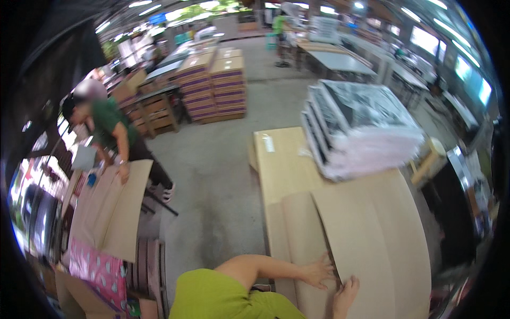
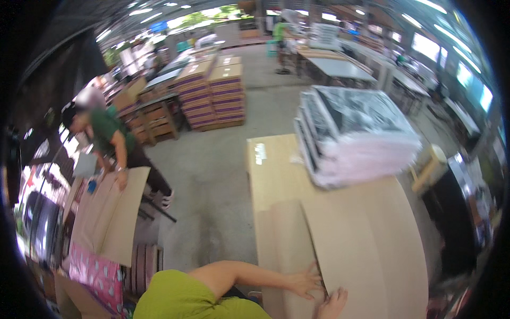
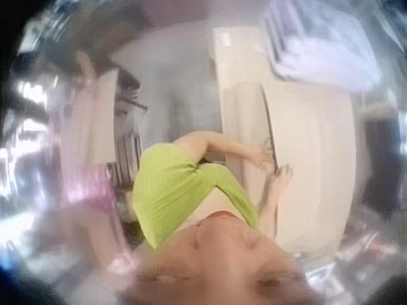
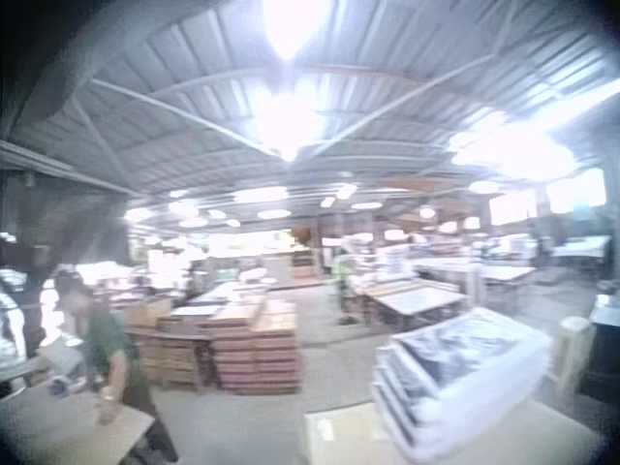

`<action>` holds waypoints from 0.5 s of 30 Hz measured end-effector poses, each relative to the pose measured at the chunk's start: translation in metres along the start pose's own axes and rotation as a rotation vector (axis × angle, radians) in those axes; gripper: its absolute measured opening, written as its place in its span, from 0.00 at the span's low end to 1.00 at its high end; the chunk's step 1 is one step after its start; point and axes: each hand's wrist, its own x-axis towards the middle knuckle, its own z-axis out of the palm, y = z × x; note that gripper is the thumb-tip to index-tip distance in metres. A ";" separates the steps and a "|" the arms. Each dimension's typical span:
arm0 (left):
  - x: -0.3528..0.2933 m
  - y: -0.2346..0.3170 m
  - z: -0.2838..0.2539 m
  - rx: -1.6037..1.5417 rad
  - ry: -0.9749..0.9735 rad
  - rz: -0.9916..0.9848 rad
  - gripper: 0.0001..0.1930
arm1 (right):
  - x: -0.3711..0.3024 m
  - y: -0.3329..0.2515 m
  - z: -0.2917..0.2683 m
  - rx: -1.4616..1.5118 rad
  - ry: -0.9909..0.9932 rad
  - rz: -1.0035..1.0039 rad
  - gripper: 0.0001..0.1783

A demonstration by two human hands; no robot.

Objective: The person wraps two separate rectangular items in large sheets of brown paper on a table, securing them with tape. After wrapping each item, the person places it into a large cardboard box on the floor nearby.

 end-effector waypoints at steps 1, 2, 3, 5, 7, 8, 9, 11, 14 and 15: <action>0.000 0.004 -0.010 0.002 0.019 -0.043 0.39 | -0.011 0.016 0.034 0.033 0.031 0.084 0.16; -0.001 0.013 -0.022 -0.007 0.030 -0.078 0.39 | -0.014 0.009 0.045 0.063 0.060 0.183 0.17; 0.000 0.017 -0.029 -0.020 0.036 -0.101 0.40 | -0.015 0.006 0.053 0.006 0.089 0.186 0.17; -0.012 0.016 -0.030 -0.029 -0.107 -0.193 0.42 | -0.013 -0.030 0.063 -0.076 0.133 0.177 0.17; -0.017 0.013 -0.020 -0.004 -0.145 -0.200 0.44 | -0.004 -0.044 0.067 -0.199 0.219 0.115 0.16; -0.026 0.009 -0.008 0.030 -0.109 -0.192 0.44 | 0.003 -0.050 0.070 -0.252 0.257 0.079 0.17; -0.038 0.003 -0.005 0.063 -0.075 -0.188 0.44 | 0.012 -0.049 0.070 -0.092 0.158 0.121 0.17; -0.043 0.006 -0.012 -0.029 0.039 -0.264 0.46 | 0.024 -0.033 0.056 0.184 -0.014 0.240 0.18; -0.044 0.008 -0.053 -0.208 -0.091 -0.253 0.52 | 0.029 -0.027 0.059 0.087 0.024 0.273 0.18; -0.043 0.022 -0.078 -0.210 -0.144 -0.199 0.53 | 0.026 -0.018 0.057 0.042 0.053 0.307 0.18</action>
